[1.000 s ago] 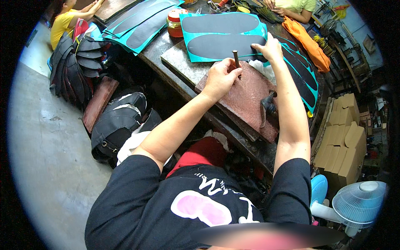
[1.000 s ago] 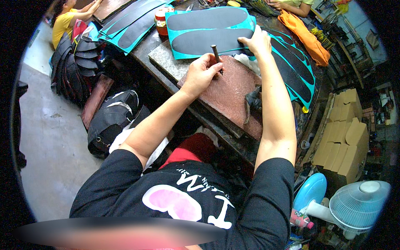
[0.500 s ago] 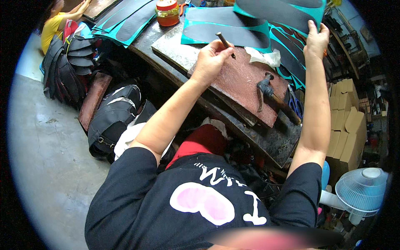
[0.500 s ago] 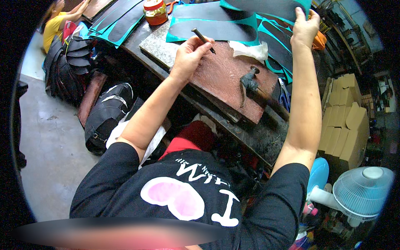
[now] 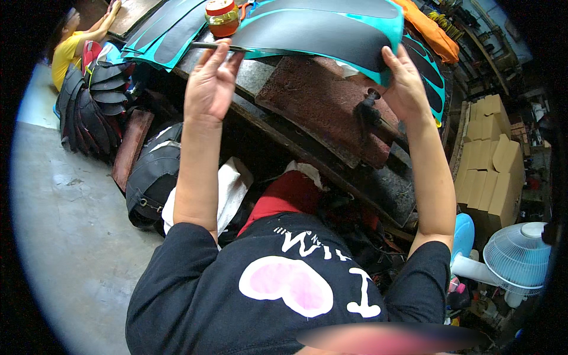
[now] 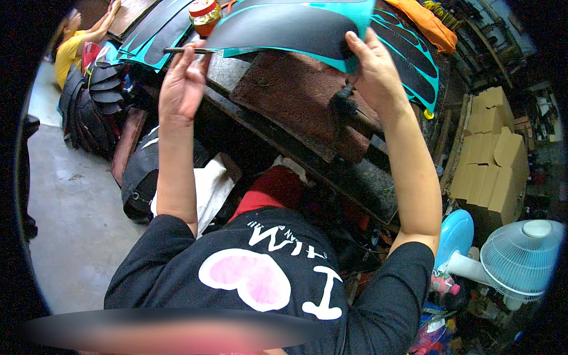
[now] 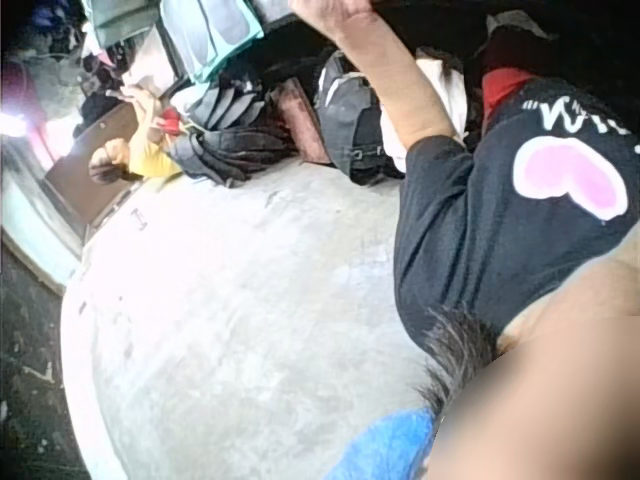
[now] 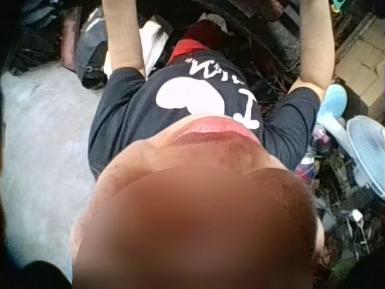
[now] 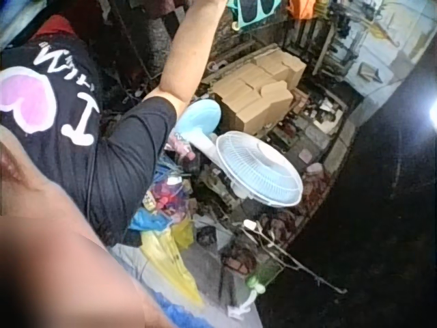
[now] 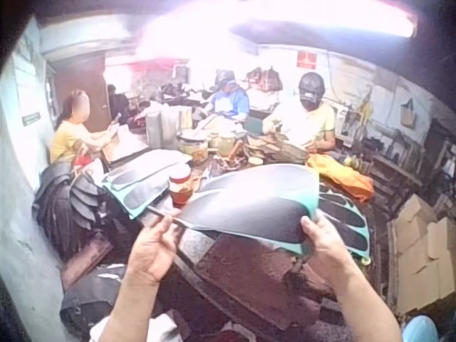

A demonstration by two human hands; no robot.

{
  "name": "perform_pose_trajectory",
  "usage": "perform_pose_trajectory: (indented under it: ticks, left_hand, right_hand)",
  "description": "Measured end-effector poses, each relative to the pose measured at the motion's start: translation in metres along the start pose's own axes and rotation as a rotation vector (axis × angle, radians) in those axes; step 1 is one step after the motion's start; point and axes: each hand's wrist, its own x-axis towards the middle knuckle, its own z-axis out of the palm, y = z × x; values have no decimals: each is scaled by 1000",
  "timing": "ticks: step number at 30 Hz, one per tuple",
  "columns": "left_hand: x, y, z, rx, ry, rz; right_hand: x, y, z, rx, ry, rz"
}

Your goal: The person uses a hammer and a small metal tool to repeatedly tap along the edges of teal and black shoe insoles placed on a wooden block. They occasionally lift and reposition the insoles and wipe the work surface with a cloth while continuing the hammering.

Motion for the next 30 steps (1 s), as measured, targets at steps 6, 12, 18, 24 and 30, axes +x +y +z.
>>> perform_pose_trajectory:
  ticks: [6,12,18,24,30]
  left_hand:
    - [-19,11,-4,396,97,170]
    - [-38,18,-8,666,102,94]
    - [-58,81,-25,762,-55,-132]
    - [-60,72,-23,978,-180,-288]
    - [-48,57,-26,962,-169,-294]
  right_hand:
    - [65,36,-39,-345,87,248]
    - [75,32,-80,-601,192,166]
    - [3,3,-84,-1018,-47,92]
    - [34,47,-65,-1156,-142,-167]
    - [21,30,-66,-1261,108,-146]
